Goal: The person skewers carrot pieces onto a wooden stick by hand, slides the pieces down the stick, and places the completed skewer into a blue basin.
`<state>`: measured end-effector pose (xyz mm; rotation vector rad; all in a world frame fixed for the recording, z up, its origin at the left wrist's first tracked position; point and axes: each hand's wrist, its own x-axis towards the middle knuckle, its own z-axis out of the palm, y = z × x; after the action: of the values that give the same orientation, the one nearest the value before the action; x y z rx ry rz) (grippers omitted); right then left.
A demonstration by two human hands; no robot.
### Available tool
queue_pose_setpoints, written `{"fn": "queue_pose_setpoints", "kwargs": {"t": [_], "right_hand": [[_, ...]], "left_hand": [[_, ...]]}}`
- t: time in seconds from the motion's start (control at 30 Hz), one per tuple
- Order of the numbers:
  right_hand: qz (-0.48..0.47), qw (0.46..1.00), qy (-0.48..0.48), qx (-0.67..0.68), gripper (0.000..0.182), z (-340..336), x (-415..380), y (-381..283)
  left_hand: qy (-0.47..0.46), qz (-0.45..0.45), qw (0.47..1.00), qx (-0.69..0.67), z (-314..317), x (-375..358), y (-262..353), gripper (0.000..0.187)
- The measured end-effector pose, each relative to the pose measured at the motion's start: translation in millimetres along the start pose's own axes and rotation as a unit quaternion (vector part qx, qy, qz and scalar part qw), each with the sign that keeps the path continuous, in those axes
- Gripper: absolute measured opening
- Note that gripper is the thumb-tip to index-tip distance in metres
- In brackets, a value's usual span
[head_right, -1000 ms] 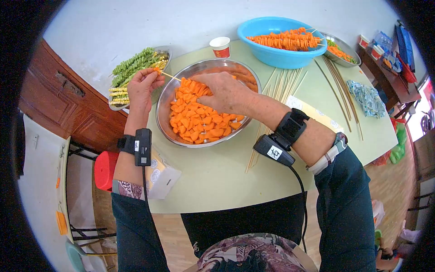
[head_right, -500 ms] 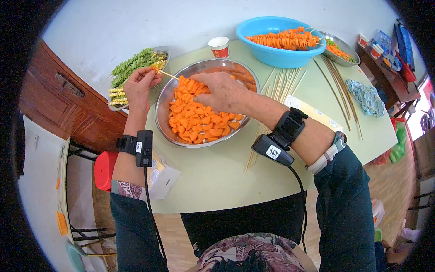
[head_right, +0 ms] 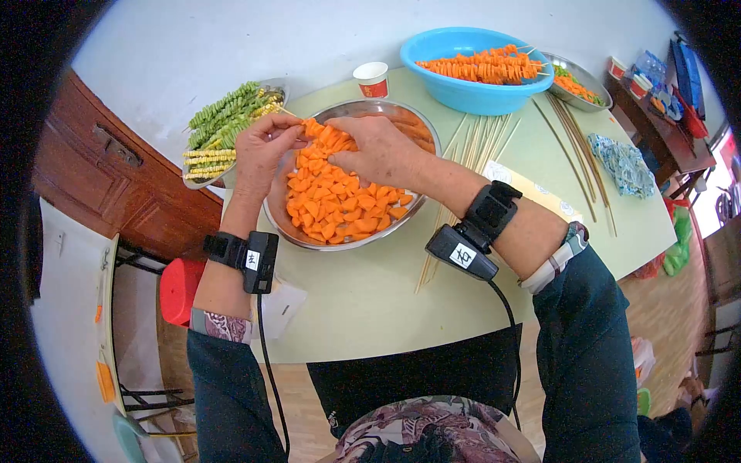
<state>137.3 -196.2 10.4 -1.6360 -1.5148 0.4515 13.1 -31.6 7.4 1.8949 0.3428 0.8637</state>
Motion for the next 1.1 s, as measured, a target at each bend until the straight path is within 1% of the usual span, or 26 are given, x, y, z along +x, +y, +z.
{"fn": "queue_pose_setpoints", "kwargs": {"t": [0.07,0.2,0.33,0.4,0.47,0.5,0.63,0.73,0.8,0.83,0.9,0.93,1.0,1.03,1.1], "right_hand": [[0.003,1.0,0.002,0.005,0.05,-1,-1,-2],[-0.004,1.0,0.013,0.01,0.05,1,-1,-1],[0.005,1.0,-0.003,0.027,0.05,-1,0,0],[-0.008,1.0,0.011,0.001,0.05,-1,1,0],[-0.012,1.0,0.013,-0.006,0.05,-2,0,0],[-0.021,0.999,0.018,-0.016,0.05,-2,0,0],[-0.006,0.999,0.021,-0.031,0.052,0,3,7],[-0.014,0.999,0.045,-0.011,0.052,-2,6,10],[-0.018,0.997,0.069,-0.016,0.049,-4,6,11],[-0.017,0.997,0.07,-0.015,0.049,-5,6,12],[-0.024,0.996,0.083,-0.027,0.051,-6,7,15],[-0.023,0.996,0.083,-0.026,0.051,-6,7,15],[-0.023,0.994,0.093,-0.046,0.051,-7,7,15],[-0.023,0.994,0.094,-0.046,0.051,-7,7,14],[-0.01,0.995,0.087,-0.04,0.049,-7,6,12]], "left_hand": [[-0.032,-0.004,0.999,-0.016,3,-1,2,0.009],[-0.029,-0.012,0.999,-0.027,1,-2,2,0.01],[-0.062,-0.004,0.998,-0.021,-4,4,-3,0.012],[-0.077,-0.011,0.997,-0.015,-7,3,-4,0.012],[-0.101,0.002,0.995,-0.026,-9,3,-1,0.014],[-0.109,-0.009,0.993,-0.043,-9,2,-1,0.015],[-0.11,-0.015,0.993,-0.039,-8,2,0,0.019],[-0.088,-0.014,0.994,-0.057,-7,2,0,0.02],[-0.064,-0.054,0.996,0.016,-11,3,-7,0.022],[-0.065,-0.056,0.996,0.016,-15,5,-12,0.022],[-0.128,-0.1,0.976,0.146,-20,6,-19,0.022],[-0.13,-0.101,0.976,0.146,-20,6,-21,0.022],[-0.164,-0.142,0.942,0.257,-20,6,-24,0.028],[-0.165,-0.142,0.941,0.257,-18,5,-26,0.028],[-0.193,-0.077,0.949,0.235,-13,2,-30,0.035]]}}
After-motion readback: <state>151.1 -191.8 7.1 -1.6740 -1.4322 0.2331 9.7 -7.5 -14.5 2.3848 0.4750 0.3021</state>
